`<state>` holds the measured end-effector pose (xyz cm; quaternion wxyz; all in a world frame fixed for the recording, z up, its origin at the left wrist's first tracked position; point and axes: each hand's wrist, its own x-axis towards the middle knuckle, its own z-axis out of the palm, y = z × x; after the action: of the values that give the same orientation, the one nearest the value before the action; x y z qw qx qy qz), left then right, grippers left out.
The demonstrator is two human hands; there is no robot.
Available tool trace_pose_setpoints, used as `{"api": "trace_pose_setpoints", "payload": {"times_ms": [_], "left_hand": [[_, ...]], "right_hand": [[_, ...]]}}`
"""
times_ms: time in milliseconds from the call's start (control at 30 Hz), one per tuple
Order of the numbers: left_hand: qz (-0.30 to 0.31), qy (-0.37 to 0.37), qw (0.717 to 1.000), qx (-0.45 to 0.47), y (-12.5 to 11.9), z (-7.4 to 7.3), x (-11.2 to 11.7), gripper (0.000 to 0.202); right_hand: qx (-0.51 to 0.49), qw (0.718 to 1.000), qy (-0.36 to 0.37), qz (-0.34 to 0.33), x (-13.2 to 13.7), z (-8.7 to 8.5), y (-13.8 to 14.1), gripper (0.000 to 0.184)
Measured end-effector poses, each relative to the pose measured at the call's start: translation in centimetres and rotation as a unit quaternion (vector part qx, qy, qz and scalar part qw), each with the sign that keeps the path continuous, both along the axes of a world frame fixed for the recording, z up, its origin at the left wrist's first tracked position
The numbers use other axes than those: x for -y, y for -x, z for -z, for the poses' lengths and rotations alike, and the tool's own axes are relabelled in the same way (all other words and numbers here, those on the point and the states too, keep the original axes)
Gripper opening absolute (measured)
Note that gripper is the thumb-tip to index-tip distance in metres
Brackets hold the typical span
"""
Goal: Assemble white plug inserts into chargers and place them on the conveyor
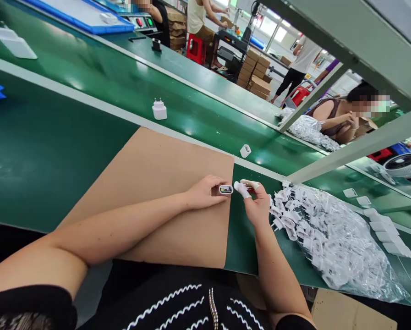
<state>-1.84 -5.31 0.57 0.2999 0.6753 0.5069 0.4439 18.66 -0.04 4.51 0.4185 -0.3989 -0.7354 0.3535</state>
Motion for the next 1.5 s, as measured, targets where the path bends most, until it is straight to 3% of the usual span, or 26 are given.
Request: {"api": "trace_pose_setpoints", "payload": {"times_ms": [167, 300, 400, 800, 1200, 1500], "left_hand": [[-0.004, 0.007, 1.0, 0.008, 0.3, 0.6, -0.4, 0.025], [0.006, -0.001, 1.0, 0.015, 0.4, 0.6, -0.4, 0.022], [0.01, -0.002, 1.0, 0.018, 0.4, 0.3, -0.3, 0.019], [0.017, 0.023, 1.0, 0.012, 0.7, 0.0, -0.4, 0.021], [0.022, 0.026, 0.999, 0.013, 0.7, -0.2, -0.5, 0.016], [0.009, 0.028, 1.0, 0.007, 0.7, 0.1, -0.6, 0.016]], "right_hand": [[0.1, 0.986, -0.122, -0.057, 0.4, 0.0, 0.7, 0.026], [0.172, 0.965, -0.174, -0.095, 0.4, 0.1, 1.3, 0.04], [0.192, 0.955, -0.195, -0.116, 0.1, 0.2, 1.6, 0.04], [0.214, 0.944, -0.222, -0.115, -0.4, -0.1, 1.5, 0.046], [0.249, 0.93, -0.24, -0.121, -0.8, 0.0, 1.6, 0.041], [0.282, 0.923, -0.245, -0.088, -0.7, 0.4, 2.3, 0.034]]}}
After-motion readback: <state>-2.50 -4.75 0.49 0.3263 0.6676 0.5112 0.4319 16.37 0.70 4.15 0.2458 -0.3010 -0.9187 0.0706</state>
